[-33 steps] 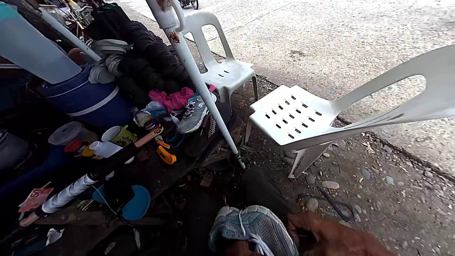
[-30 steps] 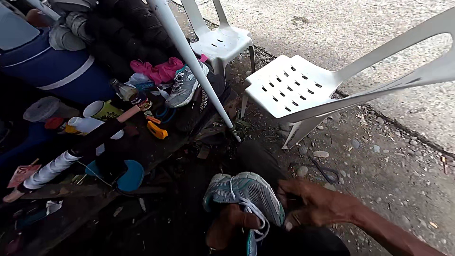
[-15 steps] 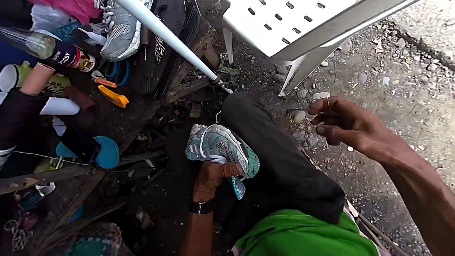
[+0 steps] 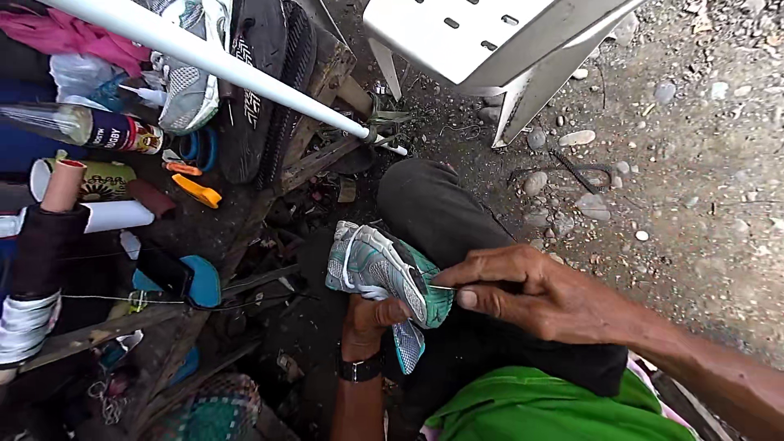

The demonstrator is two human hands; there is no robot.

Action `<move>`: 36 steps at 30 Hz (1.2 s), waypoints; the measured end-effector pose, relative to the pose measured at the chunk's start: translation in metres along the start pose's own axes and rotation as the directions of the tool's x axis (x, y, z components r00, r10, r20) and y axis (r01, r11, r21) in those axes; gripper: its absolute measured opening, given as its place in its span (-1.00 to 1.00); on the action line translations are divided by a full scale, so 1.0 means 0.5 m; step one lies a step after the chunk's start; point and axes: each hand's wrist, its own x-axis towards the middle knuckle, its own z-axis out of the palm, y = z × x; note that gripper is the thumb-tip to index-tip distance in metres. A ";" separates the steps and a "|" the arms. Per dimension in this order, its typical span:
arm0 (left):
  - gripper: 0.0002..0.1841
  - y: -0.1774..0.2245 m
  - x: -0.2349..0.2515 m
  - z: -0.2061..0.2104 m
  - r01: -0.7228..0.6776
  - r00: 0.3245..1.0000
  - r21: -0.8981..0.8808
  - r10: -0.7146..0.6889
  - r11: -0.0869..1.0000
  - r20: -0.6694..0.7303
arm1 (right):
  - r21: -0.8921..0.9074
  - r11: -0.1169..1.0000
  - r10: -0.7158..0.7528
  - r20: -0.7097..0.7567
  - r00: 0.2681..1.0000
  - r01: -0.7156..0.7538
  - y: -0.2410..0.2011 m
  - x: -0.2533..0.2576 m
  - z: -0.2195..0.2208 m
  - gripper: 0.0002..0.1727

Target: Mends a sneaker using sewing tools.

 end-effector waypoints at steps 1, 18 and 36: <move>-0.59 0.001 0.000 0.000 -0.004 1.000 -0.002 0.004 1.000 0.015 | 0.003 1.000 0.013 0.006 1.000 -0.013 -0.001 0.004 0.001 -0.64; -0.58 -0.004 -0.004 -0.006 -0.006 0.998 -0.033 0.008 0.999 0.055 | -0.057 0.997 0.062 0.112 0.992 -0.056 -0.022 0.032 -0.023 -0.67; -0.58 -0.005 -0.004 -0.005 -0.014 0.997 -0.051 0.018 0.999 0.080 | -0.043 0.995 0.094 0.182 0.979 -0.087 -0.033 0.044 -0.036 -0.68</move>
